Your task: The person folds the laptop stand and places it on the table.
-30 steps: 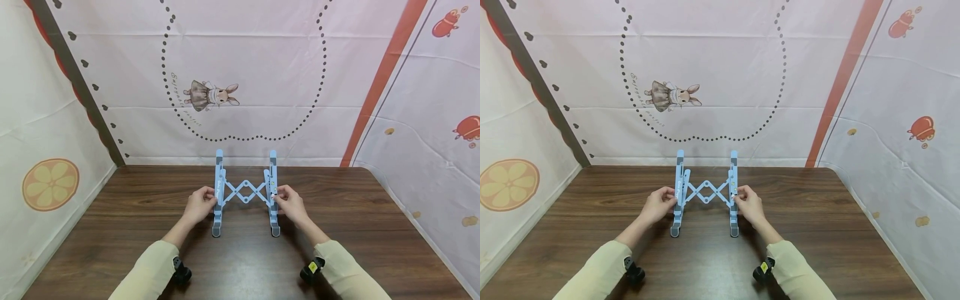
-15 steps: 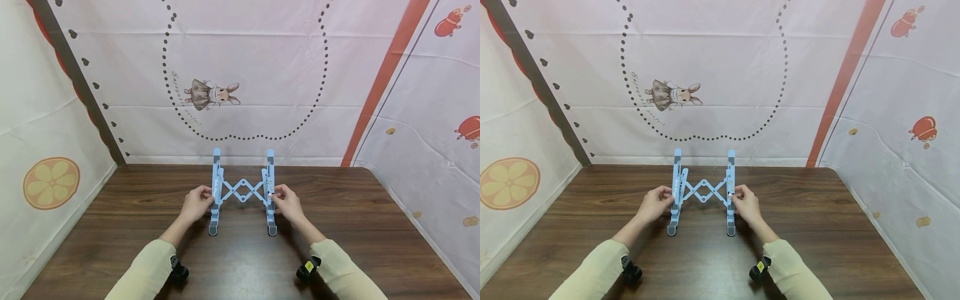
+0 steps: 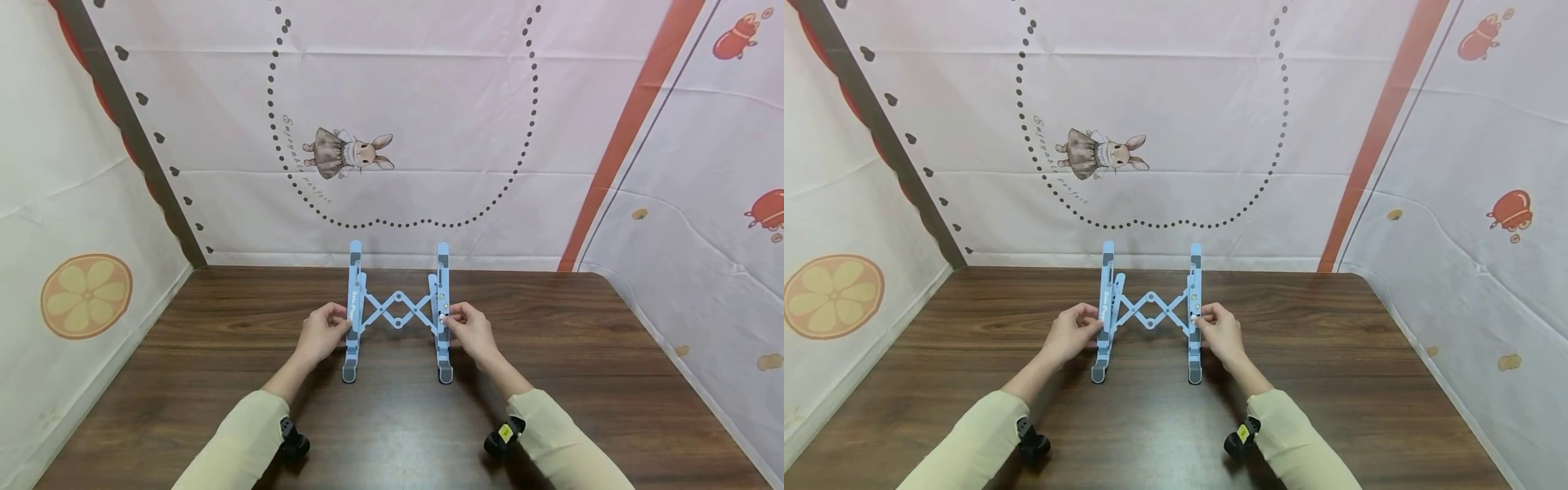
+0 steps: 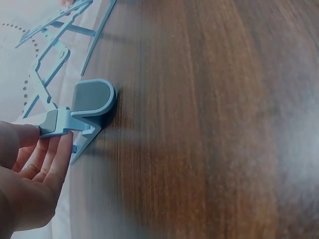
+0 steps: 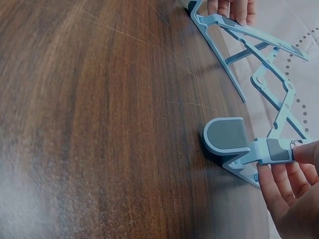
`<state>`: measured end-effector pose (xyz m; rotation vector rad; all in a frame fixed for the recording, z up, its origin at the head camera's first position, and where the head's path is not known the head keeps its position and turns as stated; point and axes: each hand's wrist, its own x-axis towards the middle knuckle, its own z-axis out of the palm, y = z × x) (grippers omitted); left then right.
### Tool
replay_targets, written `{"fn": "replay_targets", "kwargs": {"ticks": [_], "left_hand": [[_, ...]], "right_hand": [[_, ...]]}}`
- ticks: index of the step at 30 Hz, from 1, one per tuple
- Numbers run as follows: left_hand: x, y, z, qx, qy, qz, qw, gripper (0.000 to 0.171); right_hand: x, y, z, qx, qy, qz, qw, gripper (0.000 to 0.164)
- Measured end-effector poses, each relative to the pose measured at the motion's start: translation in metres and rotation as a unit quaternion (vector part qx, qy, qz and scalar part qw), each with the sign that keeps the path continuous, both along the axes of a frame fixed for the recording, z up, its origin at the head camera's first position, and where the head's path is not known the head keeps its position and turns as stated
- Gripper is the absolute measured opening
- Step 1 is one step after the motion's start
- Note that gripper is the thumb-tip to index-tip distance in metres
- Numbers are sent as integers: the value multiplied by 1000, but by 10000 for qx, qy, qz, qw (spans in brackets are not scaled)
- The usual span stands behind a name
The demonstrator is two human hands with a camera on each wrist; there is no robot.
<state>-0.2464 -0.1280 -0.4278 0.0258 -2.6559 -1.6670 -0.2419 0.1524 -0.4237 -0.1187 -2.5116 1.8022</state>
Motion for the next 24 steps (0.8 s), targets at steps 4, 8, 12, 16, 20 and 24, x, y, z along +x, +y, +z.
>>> {"fn": "replay_targets", "kwargs": {"ticks": [4, 8, 12, 16, 20, 24], "left_hand": [[1, 0, 1, 86, -32, 21, 10000, 18], [2, 1, 1, 127, -46, 53, 9999, 17], [2, 2, 1, 148, -22, 111, 9998, 16], [2, 3, 1, 205, 27, 168, 9996, 15], [2, 4, 0, 231, 63, 192, 9995, 14], [3, 5, 1, 228, 66, 184, 9995, 14]], "right_hand": [[0, 0, 0, -41, -56, -54, 10000, 17], [1, -1, -1, -78, -79, -88, 9999, 17], [0, -1, -1, -116, -84, -138, 9998, 17], [0, -2, 0, -163, -51, -155, 9997, 17], [0, -3, 0, -124, -73, -182, 9997, 17], [1, -4, 0, -87, -113, -219, 9997, 17]]}}
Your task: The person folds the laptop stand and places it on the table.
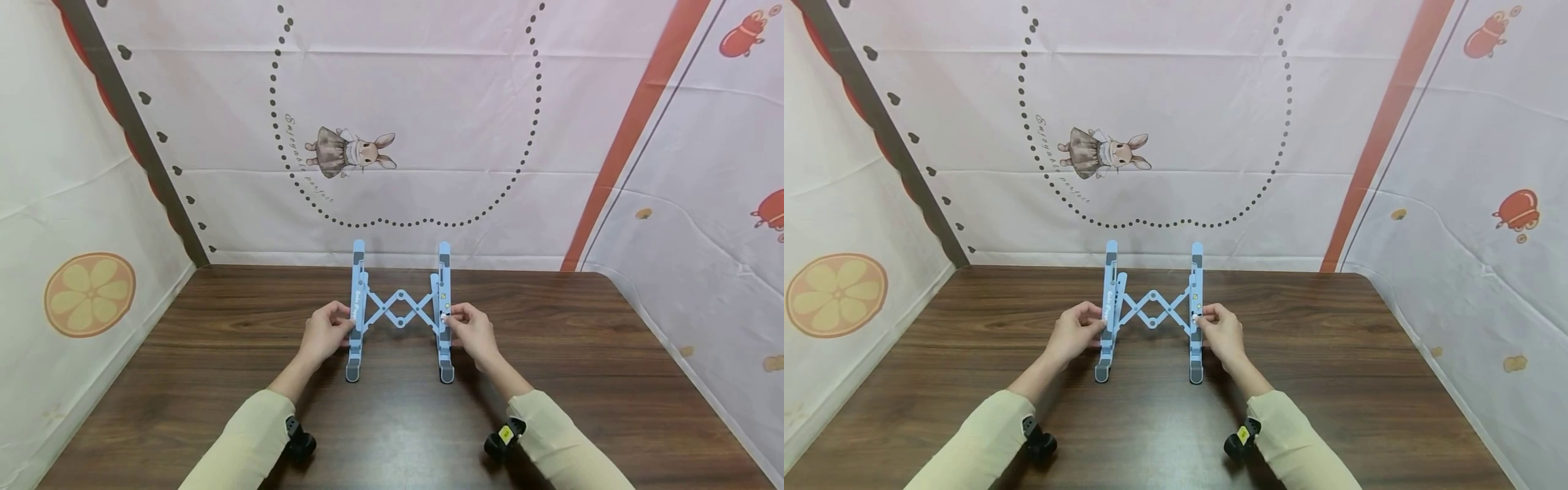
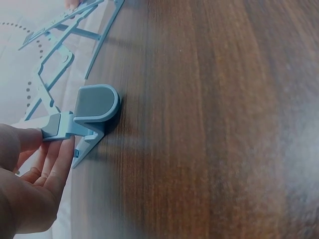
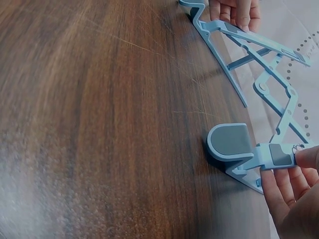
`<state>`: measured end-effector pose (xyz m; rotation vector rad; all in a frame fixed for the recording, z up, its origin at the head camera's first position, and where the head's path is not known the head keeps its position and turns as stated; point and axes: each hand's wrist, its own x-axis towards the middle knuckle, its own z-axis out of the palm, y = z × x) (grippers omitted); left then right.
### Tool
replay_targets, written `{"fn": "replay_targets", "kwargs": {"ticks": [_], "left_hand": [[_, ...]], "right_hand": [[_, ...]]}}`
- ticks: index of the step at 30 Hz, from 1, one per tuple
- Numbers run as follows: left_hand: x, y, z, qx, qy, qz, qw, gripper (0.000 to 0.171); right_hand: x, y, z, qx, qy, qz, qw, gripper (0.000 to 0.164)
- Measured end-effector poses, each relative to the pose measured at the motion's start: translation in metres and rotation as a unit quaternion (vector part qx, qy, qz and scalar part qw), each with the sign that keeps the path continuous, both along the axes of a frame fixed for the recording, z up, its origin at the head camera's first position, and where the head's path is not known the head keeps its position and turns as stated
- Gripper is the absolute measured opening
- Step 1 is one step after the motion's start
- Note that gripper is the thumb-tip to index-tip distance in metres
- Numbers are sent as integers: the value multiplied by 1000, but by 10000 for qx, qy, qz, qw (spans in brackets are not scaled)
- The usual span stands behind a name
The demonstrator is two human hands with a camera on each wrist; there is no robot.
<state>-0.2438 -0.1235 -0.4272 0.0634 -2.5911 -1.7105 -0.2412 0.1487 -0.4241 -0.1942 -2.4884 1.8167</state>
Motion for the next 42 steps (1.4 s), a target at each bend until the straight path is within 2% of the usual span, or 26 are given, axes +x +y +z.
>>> {"fn": "replay_targets", "kwargs": {"ticks": [10, 37, 42], "left_hand": [[-1, 1, -1, 46, 23, -31, 10000, 15], [-2, 4, -2, -173, 232, 3, 9996, 13], [-3, 5, -2, -171, 176, 16, 9997, 13]], "right_hand": [[2, -1, 1, -33, 66, -16, 10000, 16], [1, -3, 1, -21, 95, -57, 9999, 17], [1, -3, 1, -30, 88, -84, 9999, 16]]}}
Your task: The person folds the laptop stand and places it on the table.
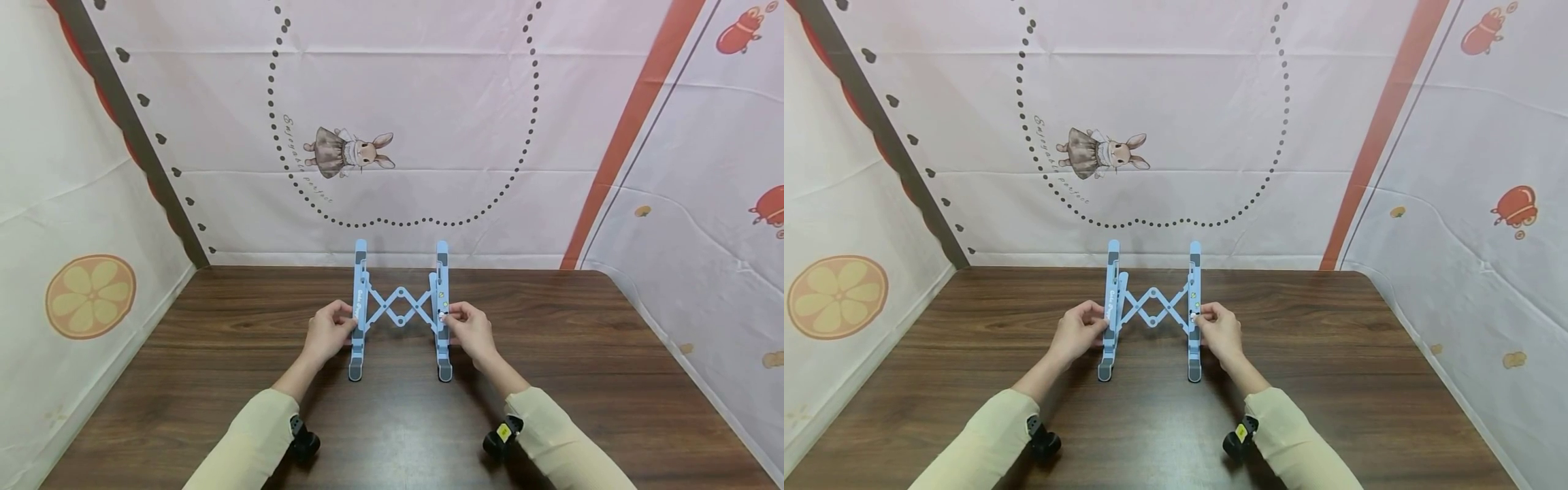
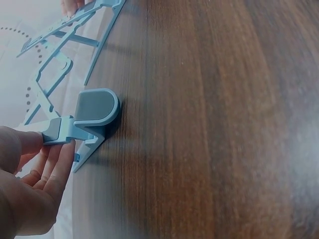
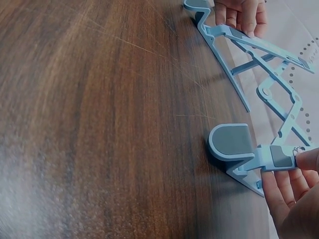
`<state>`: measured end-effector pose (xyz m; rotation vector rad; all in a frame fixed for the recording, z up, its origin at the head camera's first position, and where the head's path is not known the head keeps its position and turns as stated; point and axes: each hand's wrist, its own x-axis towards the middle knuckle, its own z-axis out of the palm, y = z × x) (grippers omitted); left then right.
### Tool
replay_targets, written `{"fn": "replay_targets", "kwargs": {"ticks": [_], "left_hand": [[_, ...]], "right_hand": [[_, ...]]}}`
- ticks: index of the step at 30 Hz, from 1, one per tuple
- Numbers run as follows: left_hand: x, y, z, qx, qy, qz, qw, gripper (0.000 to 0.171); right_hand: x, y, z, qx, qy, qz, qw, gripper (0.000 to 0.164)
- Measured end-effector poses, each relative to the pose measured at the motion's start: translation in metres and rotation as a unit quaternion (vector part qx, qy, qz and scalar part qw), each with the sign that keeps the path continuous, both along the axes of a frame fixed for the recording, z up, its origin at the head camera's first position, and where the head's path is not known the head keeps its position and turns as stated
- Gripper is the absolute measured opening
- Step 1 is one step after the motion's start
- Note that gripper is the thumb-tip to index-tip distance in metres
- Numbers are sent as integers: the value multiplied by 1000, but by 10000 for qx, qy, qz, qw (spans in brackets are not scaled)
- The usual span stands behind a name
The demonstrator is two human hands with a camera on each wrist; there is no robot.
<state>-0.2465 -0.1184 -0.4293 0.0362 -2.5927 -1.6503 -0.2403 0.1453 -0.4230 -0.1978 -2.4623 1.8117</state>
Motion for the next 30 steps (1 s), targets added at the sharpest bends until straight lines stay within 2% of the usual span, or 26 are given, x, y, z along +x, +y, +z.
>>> {"fn": "replay_targets", "kwargs": {"ticks": [30], "left_hand": [[0, 8, -1, 44, 18, 0, 10000, 13]], "right_hand": [[-4, -5, -3, -110, -40, 26, 9999, 17]]}}
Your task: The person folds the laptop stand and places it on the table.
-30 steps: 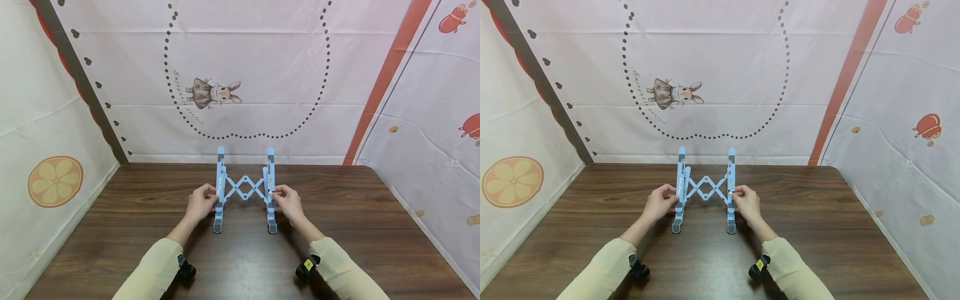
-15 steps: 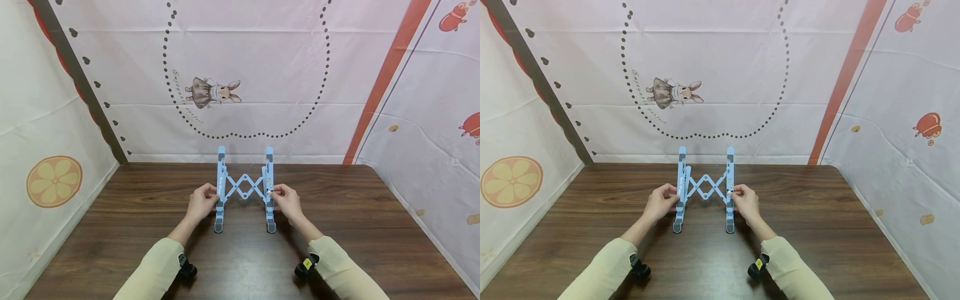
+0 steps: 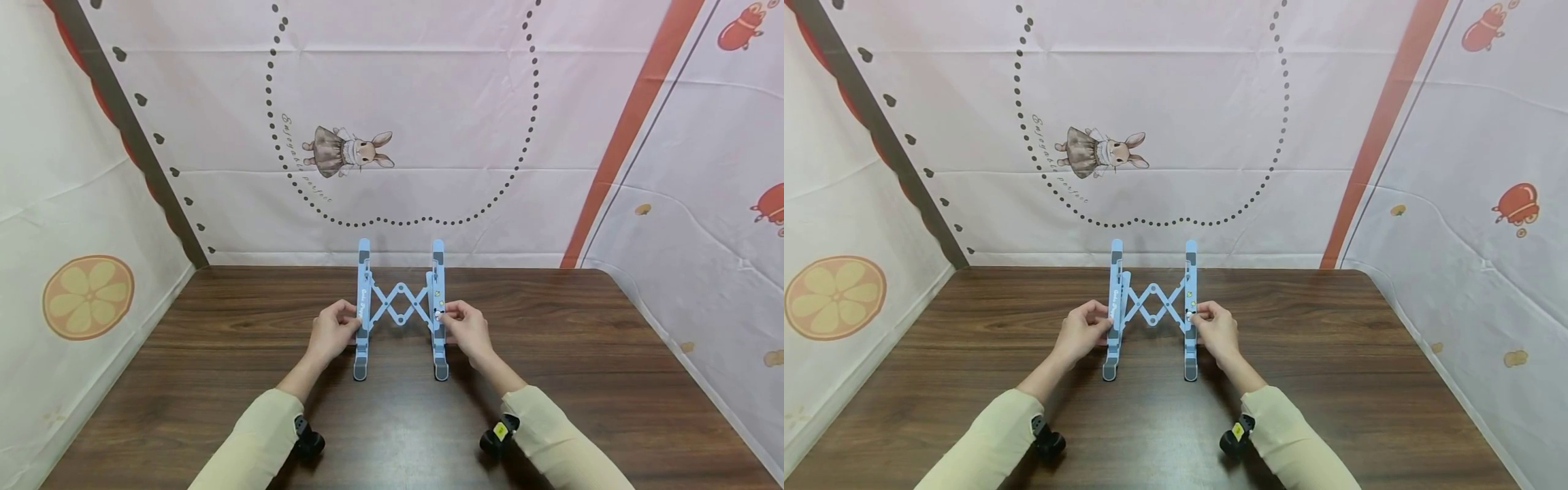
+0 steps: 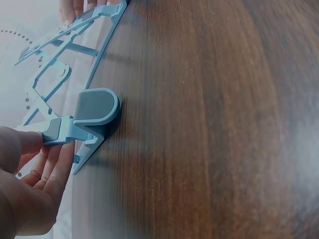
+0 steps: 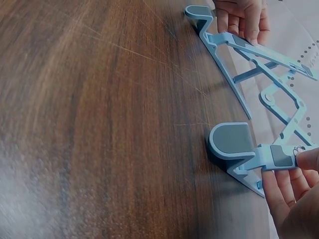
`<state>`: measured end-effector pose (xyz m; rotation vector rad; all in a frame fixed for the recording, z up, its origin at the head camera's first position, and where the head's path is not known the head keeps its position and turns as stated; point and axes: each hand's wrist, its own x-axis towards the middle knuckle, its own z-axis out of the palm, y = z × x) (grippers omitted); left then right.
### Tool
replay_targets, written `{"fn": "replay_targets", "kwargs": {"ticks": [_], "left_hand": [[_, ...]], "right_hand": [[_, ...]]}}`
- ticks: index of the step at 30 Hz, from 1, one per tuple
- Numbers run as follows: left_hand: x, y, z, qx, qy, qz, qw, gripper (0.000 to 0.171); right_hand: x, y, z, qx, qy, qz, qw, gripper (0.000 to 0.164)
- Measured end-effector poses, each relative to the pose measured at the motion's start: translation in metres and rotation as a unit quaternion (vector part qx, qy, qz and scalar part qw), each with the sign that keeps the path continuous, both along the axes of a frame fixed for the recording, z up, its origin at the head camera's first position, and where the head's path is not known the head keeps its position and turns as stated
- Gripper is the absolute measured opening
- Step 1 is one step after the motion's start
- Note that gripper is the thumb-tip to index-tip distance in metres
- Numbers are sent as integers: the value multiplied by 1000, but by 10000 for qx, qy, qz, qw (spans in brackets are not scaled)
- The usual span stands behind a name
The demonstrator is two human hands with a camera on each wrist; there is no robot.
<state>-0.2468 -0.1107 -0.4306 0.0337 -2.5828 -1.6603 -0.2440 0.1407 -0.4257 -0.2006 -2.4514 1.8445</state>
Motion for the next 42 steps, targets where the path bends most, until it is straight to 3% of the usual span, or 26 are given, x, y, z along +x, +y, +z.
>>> {"fn": "replay_targets", "kwargs": {"ticks": [42], "left_hand": [[-1, 15, -3, 137, 86, -70, 9998, 13]], "right_hand": [[2, -12, 1, 53, -18, 27, 10000, 14]]}}
